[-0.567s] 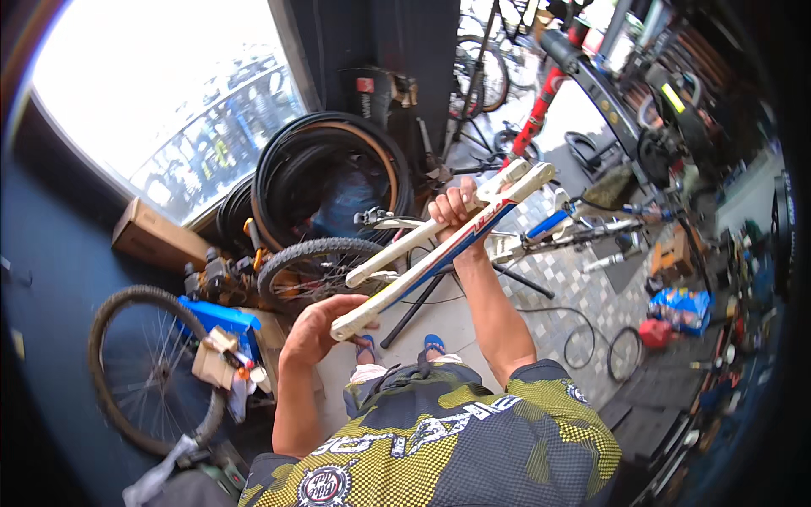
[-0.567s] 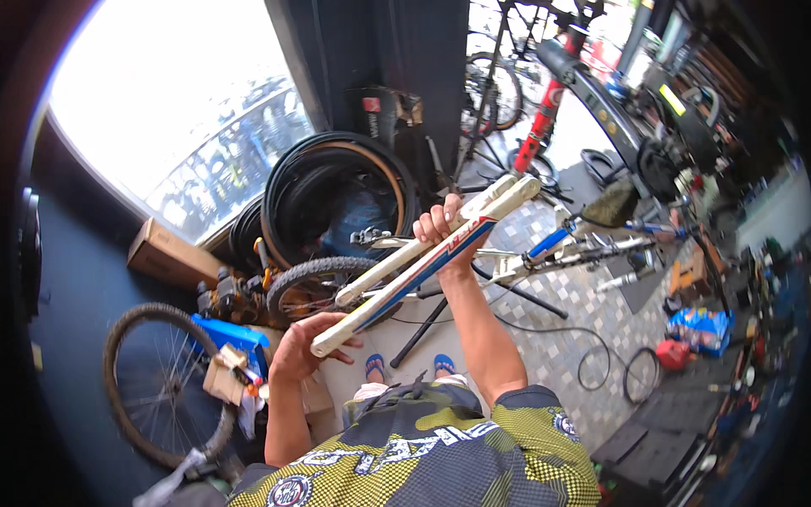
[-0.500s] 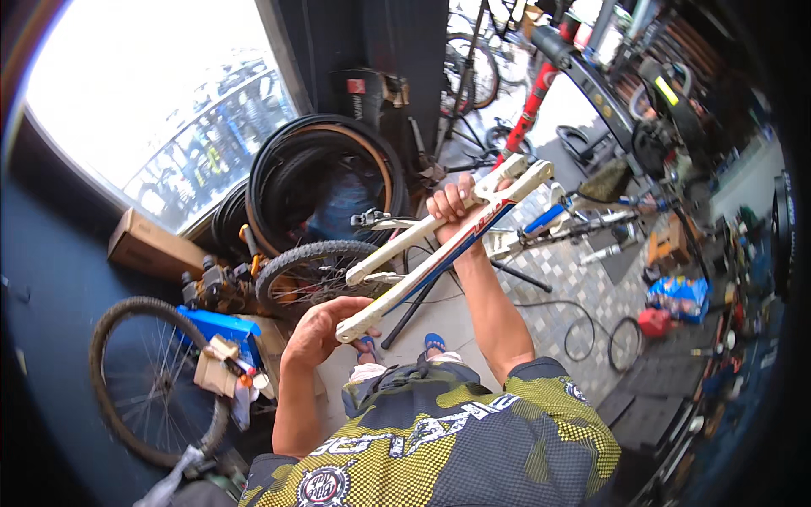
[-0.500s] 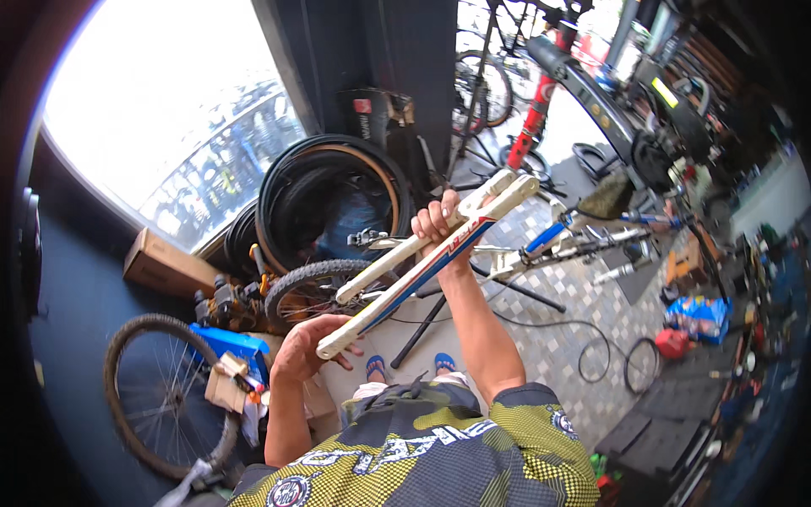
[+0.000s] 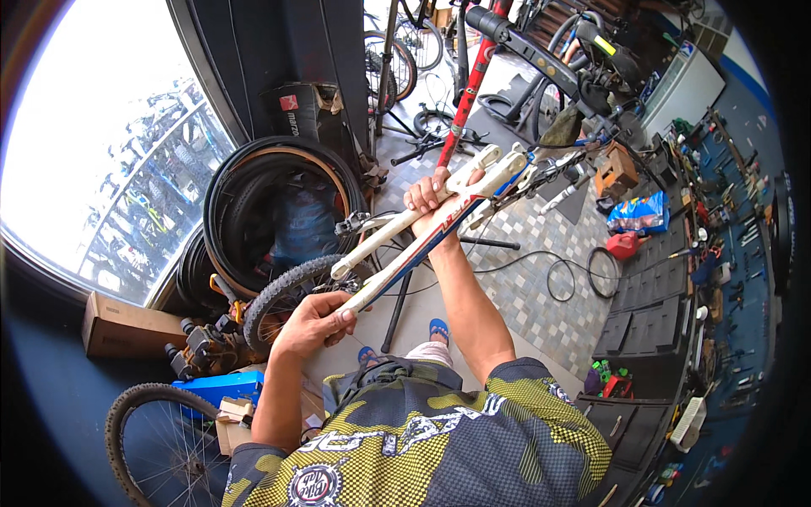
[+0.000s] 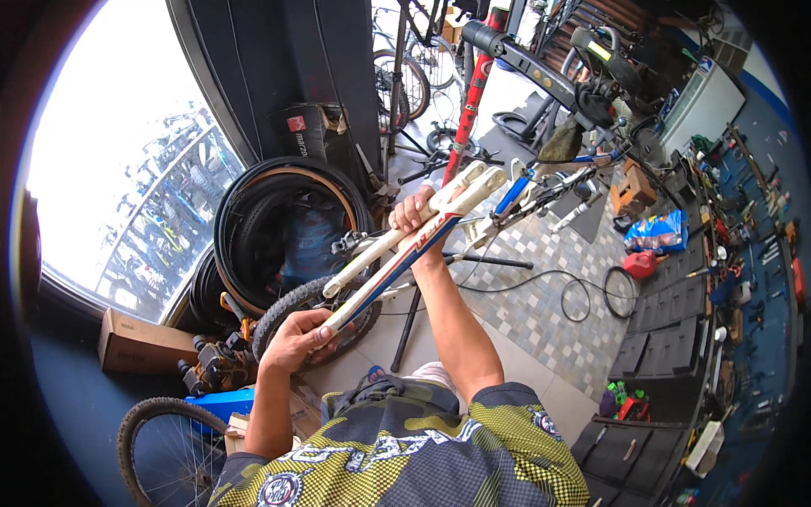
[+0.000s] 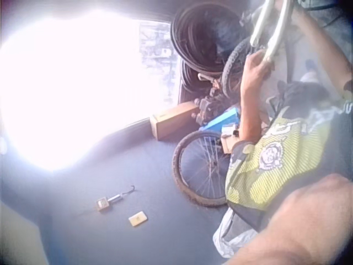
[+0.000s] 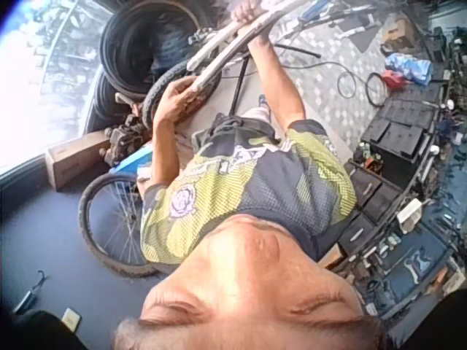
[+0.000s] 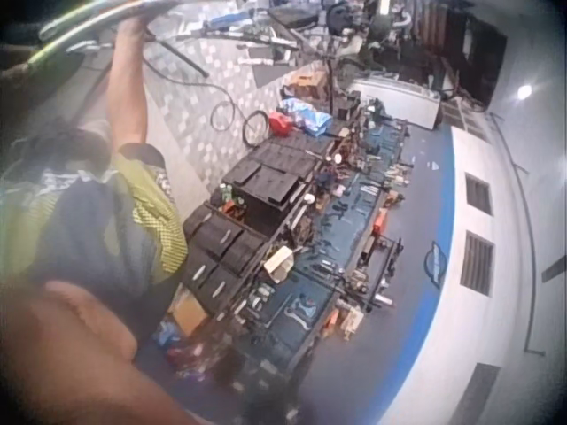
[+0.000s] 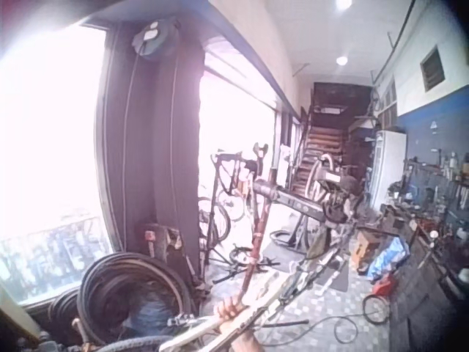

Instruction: The person cleans a white bicycle fork with a black cloth, wiping the stanchions and crown area repeatedly. The person then places the fork onto a bicycle frame mounted on a stand and briefly handles a small metal part before returning to the fork.

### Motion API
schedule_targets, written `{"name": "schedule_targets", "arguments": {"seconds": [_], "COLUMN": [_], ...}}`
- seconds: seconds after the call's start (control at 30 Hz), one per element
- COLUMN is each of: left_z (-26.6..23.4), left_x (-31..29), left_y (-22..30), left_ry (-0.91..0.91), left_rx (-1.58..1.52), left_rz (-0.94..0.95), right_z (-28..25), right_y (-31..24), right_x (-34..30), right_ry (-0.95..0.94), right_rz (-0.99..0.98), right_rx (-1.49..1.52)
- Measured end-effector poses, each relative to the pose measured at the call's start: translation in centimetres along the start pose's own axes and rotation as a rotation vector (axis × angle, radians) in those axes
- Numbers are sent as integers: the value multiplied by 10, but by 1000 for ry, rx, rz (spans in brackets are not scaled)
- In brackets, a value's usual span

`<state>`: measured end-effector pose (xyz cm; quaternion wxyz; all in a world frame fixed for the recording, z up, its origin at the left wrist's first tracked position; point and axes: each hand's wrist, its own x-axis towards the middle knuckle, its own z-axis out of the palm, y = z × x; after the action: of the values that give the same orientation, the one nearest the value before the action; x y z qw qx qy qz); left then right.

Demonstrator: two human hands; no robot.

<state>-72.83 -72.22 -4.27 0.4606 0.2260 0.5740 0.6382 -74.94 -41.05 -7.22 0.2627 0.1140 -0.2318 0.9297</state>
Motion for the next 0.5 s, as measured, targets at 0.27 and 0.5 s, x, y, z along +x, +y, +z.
{"name": "schedule_targets", "arguments": {"seconds": [0.27, 0.5], "left_z": [-21, -21], "left_x": [-8, -13], "left_y": [10, 6], "left_ry": [-16, -25], "left_rx": [-23, -17], "left_rz": [82, 82], "right_z": [4, 7], "right_y": [2, 2], "right_x": [-4, -10], "right_ry": [-8, -24], "right_rz": [-64, -65], "right_rx": [-36, -37]}}
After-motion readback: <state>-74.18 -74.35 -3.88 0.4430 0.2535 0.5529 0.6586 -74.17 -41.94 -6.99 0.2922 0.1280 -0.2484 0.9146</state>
